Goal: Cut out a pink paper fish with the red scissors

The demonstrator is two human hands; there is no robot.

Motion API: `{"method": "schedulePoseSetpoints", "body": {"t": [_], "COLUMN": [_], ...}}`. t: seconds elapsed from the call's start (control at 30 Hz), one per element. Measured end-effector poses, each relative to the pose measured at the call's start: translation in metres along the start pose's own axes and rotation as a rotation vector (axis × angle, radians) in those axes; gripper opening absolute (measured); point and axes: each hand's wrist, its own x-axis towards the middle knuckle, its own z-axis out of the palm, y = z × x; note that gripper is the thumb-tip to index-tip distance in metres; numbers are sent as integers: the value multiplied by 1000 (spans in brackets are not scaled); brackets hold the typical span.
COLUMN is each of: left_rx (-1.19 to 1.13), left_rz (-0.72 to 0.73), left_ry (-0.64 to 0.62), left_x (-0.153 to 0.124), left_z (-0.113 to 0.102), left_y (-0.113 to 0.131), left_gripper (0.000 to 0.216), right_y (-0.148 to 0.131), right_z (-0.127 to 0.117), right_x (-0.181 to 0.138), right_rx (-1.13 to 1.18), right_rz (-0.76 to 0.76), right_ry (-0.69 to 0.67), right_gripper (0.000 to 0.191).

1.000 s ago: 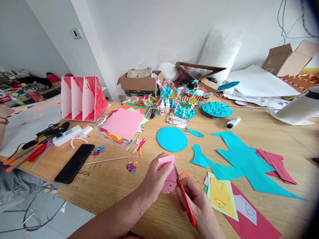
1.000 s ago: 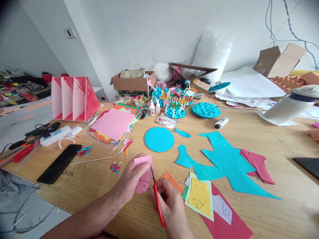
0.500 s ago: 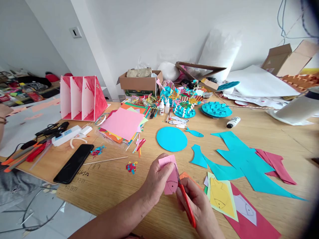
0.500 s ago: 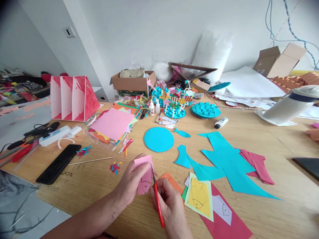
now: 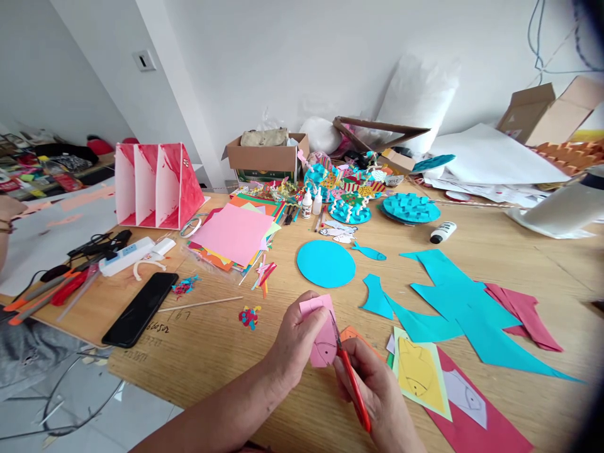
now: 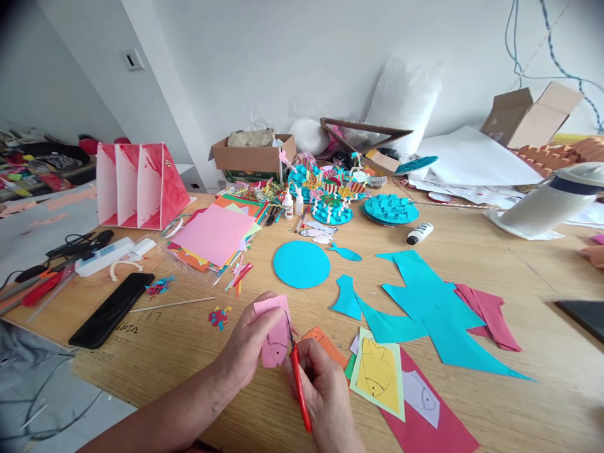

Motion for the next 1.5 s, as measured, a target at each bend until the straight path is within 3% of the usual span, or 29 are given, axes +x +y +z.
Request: {"method": "schedulePoseSetpoints", "body": {"t": [0.4, 0.87, 1.5], "left_rx": [-2, 3, 34], "left_rz": [21, 35, 65], "left_ry": [6, 26, 29], "left_x": [-1, -4, -5], "left_z": [1, 5, 7], "left_y": [4, 0, -1], "left_gripper": [17, 13, 13], "right_y": [-4, -15, -12], "right_z": [-2, 2, 1], "right_x": [-2, -3, -5], "right_rx": [7, 319, 320], "right_rz": [5, 94, 47], "right_ry": [-31, -89, -60], "right_gripper": [31, 34, 41]}}
